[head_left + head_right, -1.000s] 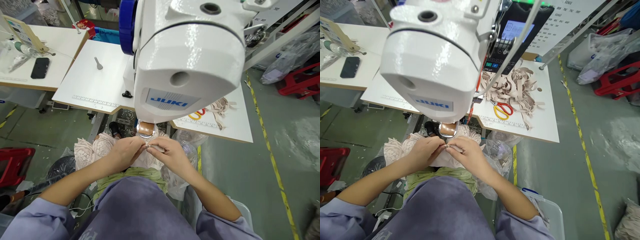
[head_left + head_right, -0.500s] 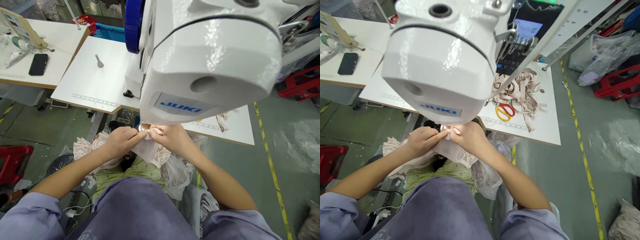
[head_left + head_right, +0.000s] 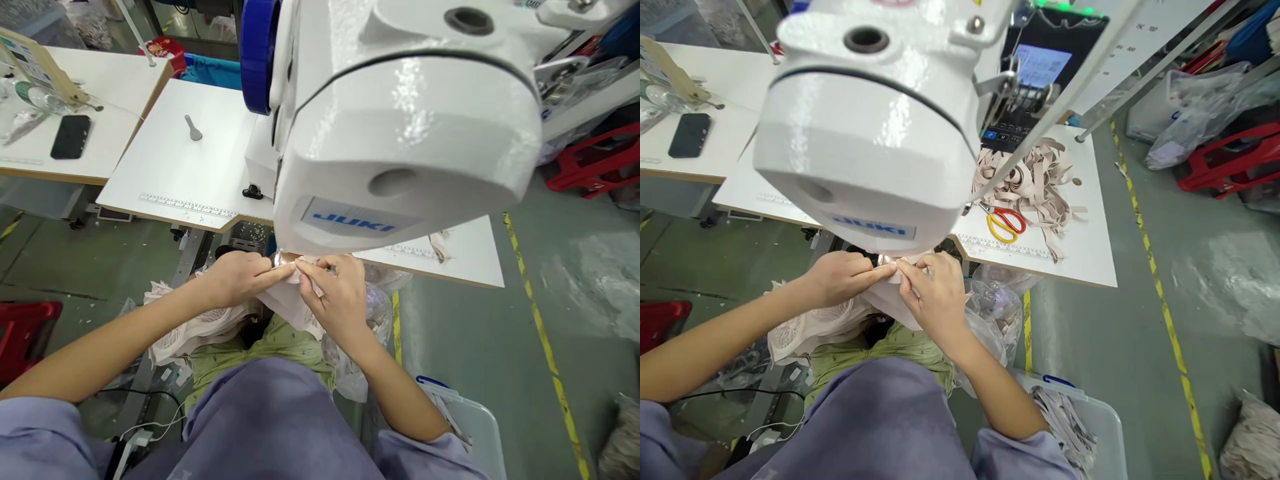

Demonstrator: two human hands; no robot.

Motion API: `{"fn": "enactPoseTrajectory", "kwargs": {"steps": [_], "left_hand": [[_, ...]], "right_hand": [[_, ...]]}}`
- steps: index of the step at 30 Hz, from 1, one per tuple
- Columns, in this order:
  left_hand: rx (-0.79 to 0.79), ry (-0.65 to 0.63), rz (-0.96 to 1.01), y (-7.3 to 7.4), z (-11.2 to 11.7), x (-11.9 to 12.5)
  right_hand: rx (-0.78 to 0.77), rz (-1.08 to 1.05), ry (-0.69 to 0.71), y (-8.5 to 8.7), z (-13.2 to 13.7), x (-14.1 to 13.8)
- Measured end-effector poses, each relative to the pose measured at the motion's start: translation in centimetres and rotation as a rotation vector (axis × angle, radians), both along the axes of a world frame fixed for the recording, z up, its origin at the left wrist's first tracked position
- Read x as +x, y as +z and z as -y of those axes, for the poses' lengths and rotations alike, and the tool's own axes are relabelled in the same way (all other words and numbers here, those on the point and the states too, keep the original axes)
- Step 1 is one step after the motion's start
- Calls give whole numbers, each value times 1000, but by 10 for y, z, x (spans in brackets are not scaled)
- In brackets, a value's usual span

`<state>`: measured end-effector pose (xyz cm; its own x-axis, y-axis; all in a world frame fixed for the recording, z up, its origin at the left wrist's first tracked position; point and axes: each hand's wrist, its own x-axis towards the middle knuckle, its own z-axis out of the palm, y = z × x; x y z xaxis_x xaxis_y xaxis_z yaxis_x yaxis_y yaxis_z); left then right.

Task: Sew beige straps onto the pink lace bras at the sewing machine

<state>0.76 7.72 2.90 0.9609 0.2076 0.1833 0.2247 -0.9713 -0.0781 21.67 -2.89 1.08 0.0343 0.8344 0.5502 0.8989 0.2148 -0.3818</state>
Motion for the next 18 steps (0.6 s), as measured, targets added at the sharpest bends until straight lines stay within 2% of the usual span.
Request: {"fn": "enactPoseTrajectory", "kwargs": {"steps": [2,4,6,8,10,13,18], "left_hand": [[28,-63,-26,-2,-11,-2],[25,-43,-30,-2,-11,1],[14,23,-21,1,-2,5],[18,89,9,6,12,11],[31,147,46,11,26,17],[39,231,82,17,39,25],[48,321,118,19,46,37]], "right_hand": [[-92,-117,13,-6,2,-3],[-192,-298,34,-16,6,-5],[-248,-496,46,-26,11,-7],[-269,-597,38,-31,13,-7],[-280,-555,24,-27,11,-3],[-277,-430,27,-13,-1,5],[-339,-454,50,4,-24,19]]}}
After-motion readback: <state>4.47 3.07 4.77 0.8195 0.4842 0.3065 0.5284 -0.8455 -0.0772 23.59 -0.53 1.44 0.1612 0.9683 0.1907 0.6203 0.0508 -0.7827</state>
